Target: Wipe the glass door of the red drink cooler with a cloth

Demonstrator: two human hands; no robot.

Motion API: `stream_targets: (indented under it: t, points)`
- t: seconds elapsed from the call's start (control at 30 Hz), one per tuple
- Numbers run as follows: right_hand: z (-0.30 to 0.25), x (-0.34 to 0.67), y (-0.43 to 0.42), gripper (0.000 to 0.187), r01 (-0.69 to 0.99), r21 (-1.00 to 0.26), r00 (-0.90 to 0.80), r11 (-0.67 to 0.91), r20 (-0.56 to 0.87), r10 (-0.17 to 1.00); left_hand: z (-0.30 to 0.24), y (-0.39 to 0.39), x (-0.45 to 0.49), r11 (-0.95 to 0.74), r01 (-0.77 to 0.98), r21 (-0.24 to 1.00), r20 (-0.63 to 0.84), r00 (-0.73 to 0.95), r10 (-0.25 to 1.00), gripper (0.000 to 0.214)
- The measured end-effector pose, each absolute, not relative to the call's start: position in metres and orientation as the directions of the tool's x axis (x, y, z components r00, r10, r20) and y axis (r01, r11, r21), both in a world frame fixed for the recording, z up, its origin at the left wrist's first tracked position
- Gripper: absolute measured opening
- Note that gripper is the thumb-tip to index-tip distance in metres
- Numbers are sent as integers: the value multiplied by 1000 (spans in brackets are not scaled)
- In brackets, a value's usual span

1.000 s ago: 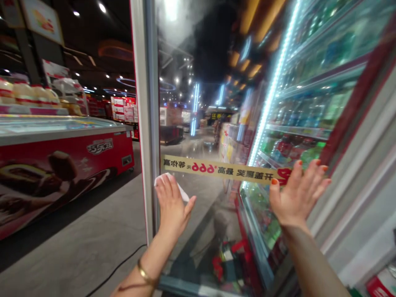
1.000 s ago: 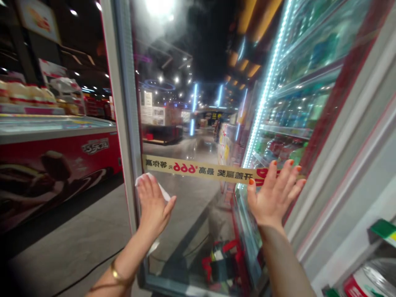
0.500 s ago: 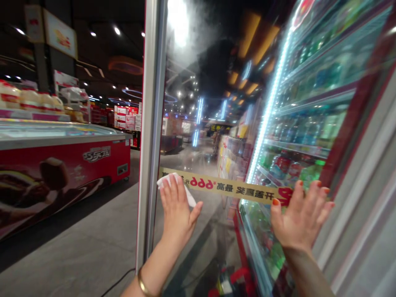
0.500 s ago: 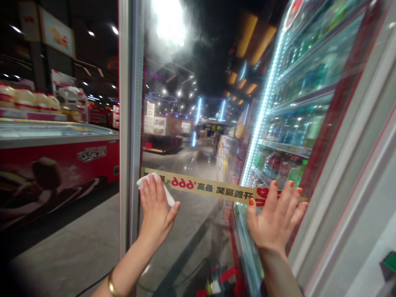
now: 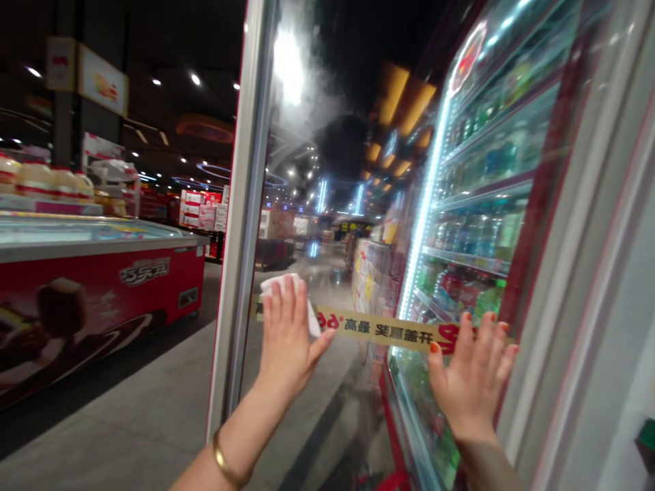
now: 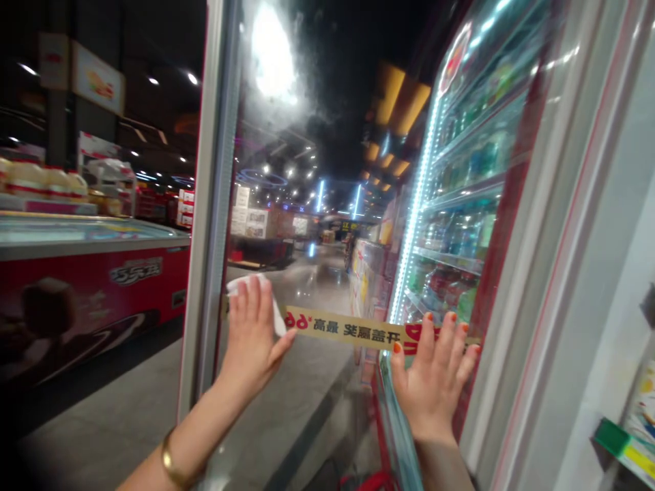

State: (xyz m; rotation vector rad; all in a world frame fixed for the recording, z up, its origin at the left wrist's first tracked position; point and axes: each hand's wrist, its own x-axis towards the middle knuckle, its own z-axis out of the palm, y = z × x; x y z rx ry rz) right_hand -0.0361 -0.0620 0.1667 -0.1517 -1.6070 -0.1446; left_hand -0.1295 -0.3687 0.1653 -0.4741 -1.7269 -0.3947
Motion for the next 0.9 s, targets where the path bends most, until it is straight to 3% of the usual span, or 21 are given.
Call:
stream_targets:
  t: [0.1,0.17,0.23,0.33,0.4,0.43,0.5,0.6,0.67,0.73,0.83,0.9]
  points:
    - [167,-36,-62,86,186,10,-32,982,999,-4,136,-345,-114,714,561,-418,873,32,486,111]
    - [168,-36,-63,86,203,11,-26,979,1000,-6,106,-350,-108,632,543,-553,786,87,612,111]
    - [168,-37,-63,86,212,11,-41,977,999,-3,102,-370,-113,725,535,-434,861,9,509,106]
    - [167,-37,-61,86,203,0,-46,979,999,9,155,-389,-131,834,551,-28,975,-168,144,98]
    - [166,-37,-61,86,195,-9,-50,981,999,19,193,-381,-140,819,568,86,974,-219,50,96]
    - [166,-37,-61,86,190,-10,-58,982,998,21,201,-371,-141,813,577,82,974,-220,58,98]
    - [166,-37,-61,85,178,-7,-73,984,997,21,186,-347,-132,800,597,-66,966,-162,201,101]
    - [166,-37,-62,86,190,-13,-51,982,998,23,101,-329,-110,663,591,-460,834,31,551,95]
    - [167,-37,-65,87,219,-20,-34,975,999,28,43,-344,-107,589,594,-549,778,104,620,87]
    - [167,-37,-67,87,241,-9,-39,970,999,19,21,-371,-117,654,582,-483,838,92,537,86]
    - [166,-38,-68,89,248,12,-65,969,998,5,68,-393,-135,816,570,-96,976,-107,190,92]
    - [164,-37,-67,89,245,-3,-58,969,998,18,121,-385,-138,818,569,80,970,-233,67,93]
